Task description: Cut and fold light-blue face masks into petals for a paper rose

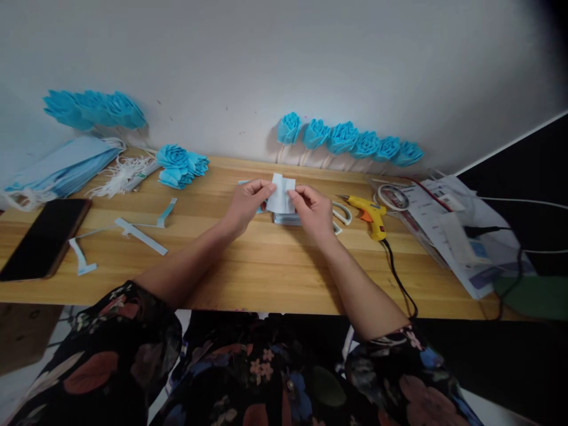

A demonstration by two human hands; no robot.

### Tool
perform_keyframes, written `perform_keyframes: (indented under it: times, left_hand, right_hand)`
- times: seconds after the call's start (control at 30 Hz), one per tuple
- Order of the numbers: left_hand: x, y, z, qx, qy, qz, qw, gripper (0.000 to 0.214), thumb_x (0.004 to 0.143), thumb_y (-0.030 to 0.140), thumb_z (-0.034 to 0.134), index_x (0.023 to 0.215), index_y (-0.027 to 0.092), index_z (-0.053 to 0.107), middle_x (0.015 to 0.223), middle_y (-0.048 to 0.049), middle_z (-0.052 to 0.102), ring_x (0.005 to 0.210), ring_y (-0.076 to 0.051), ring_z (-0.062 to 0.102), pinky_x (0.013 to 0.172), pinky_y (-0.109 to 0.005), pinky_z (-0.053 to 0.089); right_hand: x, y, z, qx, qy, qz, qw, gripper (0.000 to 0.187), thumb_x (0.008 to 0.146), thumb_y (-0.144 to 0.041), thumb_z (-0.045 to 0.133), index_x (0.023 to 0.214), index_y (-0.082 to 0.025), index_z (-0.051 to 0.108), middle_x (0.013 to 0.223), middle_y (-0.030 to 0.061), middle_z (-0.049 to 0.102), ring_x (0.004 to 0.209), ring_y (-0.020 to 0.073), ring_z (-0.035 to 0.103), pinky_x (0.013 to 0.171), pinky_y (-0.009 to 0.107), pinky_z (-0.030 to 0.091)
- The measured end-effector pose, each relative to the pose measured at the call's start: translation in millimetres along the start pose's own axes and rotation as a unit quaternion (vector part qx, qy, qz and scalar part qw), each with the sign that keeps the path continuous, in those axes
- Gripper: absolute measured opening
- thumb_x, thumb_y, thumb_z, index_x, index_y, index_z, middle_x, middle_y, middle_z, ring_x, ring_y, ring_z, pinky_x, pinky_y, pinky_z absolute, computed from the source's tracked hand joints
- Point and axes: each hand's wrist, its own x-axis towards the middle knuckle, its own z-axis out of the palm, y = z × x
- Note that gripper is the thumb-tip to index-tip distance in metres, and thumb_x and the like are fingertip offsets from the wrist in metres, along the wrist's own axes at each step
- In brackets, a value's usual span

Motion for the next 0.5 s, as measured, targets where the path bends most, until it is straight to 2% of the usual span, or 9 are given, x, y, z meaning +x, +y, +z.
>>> perform_keyframes:
  times: [0.1, 0.17, 0.33, 0.5]
  left_hand:
    - [5, -2, -4.1, -0.038, 0.065, -0.011, 0.997, 0.022, 0.088, 0.034, 0.067, 0.073, 0.020, 0.059, 0.061, 0.0033, 0.051, 0.053, -0.009, 0.045, 0.050, -0.022, 0.039]
    - [7, -2, -6.1, -0.050, 0.088, -0.013, 0.995, 0.023, 0.090, 0.033, 0.064, 0.073, 0.020, 0.056, 0.062, 0.0033, 0.049, 0.053, -0.009, 0.045, 0.049, -0.022, 0.038]
    - [8, -2, -6.4, -0.040, 0.099, -0.008, 0.994, 0.027, 0.093, 0.035, 0.063, 0.074, 0.021, 0.052, 0.065, 0.0028, 0.049, 0.053, -0.009, 0.044, 0.049, -0.022, 0.037]
    - [9, -2, -7.1, -0.005, 0.112, 0.012, 0.994, 0.029, 0.093, 0.041, 0.063, 0.074, 0.022, 0.051, 0.057, 0.0040, 0.046, 0.050, -0.009, 0.041, 0.050, -0.024, 0.036]
  right_hand:
    - [4, 3, -2, 0.036, 0.049, 0.030, 0.998, 0.030, 0.089, -0.049, 0.063, 0.080, -0.021, 0.065, 0.062, -0.0045, 0.054, 0.059, 0.0118, 0.048, 0.056, 0.025, 0.040]
    - [6, 5, -4, 0.064, 0.072, 0.039, 0.995, 0.031, 0.089, -0.051, 0.063, 0.080, -0.021, 0.064, 0.061, -0.0050, 0.052, 0.058, 0.0115, 0.047, 0.056, 0.025, 0.040]
    - [10, 12, -7, 0.082, 0.104, 0.042, 0.990, 0.033, 0.090, -0.054, 0.063, 0.081, -0.022, 0.064, 0.061, -0.0050, 0.050, 0.057, 0.0118, 0.047, 0.056, 0.026, 0.040]
    - [10, 12, -7, 0.080, 0.114, 0.044, 0.989, 0.035, 0.089, -0.056, 0.064, 0.079, -0.022, 0.065, 0.059, -0.0050, 0.050, 0.056, 0.0118, 0.046, 0.055, 0.026, 0.039]
